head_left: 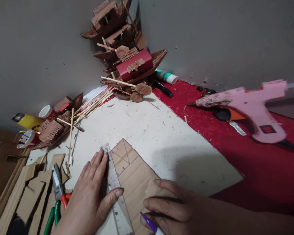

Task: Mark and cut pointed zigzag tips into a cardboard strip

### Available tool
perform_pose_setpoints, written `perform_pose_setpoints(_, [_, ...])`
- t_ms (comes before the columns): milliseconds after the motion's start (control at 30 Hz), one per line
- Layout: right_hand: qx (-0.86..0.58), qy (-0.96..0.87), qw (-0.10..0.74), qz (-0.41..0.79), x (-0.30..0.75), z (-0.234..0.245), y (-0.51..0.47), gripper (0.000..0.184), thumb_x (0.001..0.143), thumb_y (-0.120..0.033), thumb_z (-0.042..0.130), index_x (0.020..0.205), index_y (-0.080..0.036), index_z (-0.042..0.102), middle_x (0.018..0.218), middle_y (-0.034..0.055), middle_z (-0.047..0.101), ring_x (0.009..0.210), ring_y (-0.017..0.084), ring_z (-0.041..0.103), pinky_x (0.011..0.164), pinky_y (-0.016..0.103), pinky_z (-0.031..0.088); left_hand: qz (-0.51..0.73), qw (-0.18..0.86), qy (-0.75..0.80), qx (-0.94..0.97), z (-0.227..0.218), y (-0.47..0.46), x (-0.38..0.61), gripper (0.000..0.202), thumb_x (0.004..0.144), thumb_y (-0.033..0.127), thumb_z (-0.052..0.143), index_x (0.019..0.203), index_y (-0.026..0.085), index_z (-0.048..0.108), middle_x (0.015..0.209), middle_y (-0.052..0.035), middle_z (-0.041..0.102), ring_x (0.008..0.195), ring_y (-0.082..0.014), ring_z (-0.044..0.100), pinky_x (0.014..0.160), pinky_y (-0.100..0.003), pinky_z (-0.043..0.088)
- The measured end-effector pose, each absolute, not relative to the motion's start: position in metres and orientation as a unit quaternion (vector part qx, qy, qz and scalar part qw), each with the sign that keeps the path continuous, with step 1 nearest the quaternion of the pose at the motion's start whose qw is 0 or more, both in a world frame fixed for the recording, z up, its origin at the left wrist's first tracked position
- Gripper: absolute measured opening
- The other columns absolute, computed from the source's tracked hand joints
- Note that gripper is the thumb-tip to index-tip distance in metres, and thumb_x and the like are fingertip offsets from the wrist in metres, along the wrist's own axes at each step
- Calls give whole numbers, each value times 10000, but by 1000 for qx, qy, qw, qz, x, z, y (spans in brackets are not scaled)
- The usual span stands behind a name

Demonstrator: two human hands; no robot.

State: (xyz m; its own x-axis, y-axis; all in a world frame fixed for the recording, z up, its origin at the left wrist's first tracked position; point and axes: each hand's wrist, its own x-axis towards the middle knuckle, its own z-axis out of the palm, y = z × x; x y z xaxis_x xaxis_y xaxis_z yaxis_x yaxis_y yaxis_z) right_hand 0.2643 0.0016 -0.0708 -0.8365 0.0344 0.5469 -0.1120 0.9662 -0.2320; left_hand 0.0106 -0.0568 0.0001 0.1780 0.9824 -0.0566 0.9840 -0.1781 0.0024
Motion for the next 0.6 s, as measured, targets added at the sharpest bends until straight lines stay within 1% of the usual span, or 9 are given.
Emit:
perform_pose_setpoints(100, [20, -954, 269, 130, 265, -69, 2, 216, 957, -237, 486, 1119, -242, 629, 1027, -22, 713, 1117, 189, 549, 1045, 421, 330, -13, 20, 637, 770, 1, -58, 10, 815, 906, 472, 517, 1538, 287, 37, 1573, -138, 284, 1406, -319, 322, 1047, -566, 413])
perform_pose_setpoints(200, [24, -953, 276, 126, 265, -69, 3, 238, 964, -228, 461, 1136, -235, 626, 1041, -25, 714, 1125, 190, 544, 1034, 422, 344, -13, 25, 636, 771, 2, -58, 9, 827, 901, 479, 524, 1539, 293, 32, 1575, -132, 279, 1407, -320, 317, 1046, -569, 412])
perform_pose_setpoints(333, [17, -947, 296, 122, 264, -72, 2, 268, 980, -217, 398, 1093, -270, 634, 1031, -27, 712, 1134, 193, 534, 1043, 446, 322, -15, 24, 631, 775, 3, -57, 8, 832, 901, 480, 521, 1540, 277, 29, 1571, -145, 281, 1404, -328, 321, 1042, -577, 411])
perform_pose_setpoints(500, [19, -943, 306, 131, 264, -76, 1, 250, 992, -294, 403, 1062, -283, 642, 1009, -12, 710, 1117, 198, 537, 1076, 449, 278, -23, 23, 629, 776, 5, -57, 7, 843, 889, 498, 536, 1536, 288, 39, 1568, -144, 289, 1399, -323, 332, 1039, -563, 417])
perform_pose_setpoints(600, [16, -941, 313, 124, 264, -77, 1, 257, 986, -239, 399, 1082, -286, 633, 1019, -15, 706, 1133, 191, 528, 1094, 450, 246, -20, 25, 627, 779, 4, -55, 7, 835, 891, 507, 530, 1536, 290, 47, 1567, -137, 293, 1398, -320, 336, 1036, -560, 420])
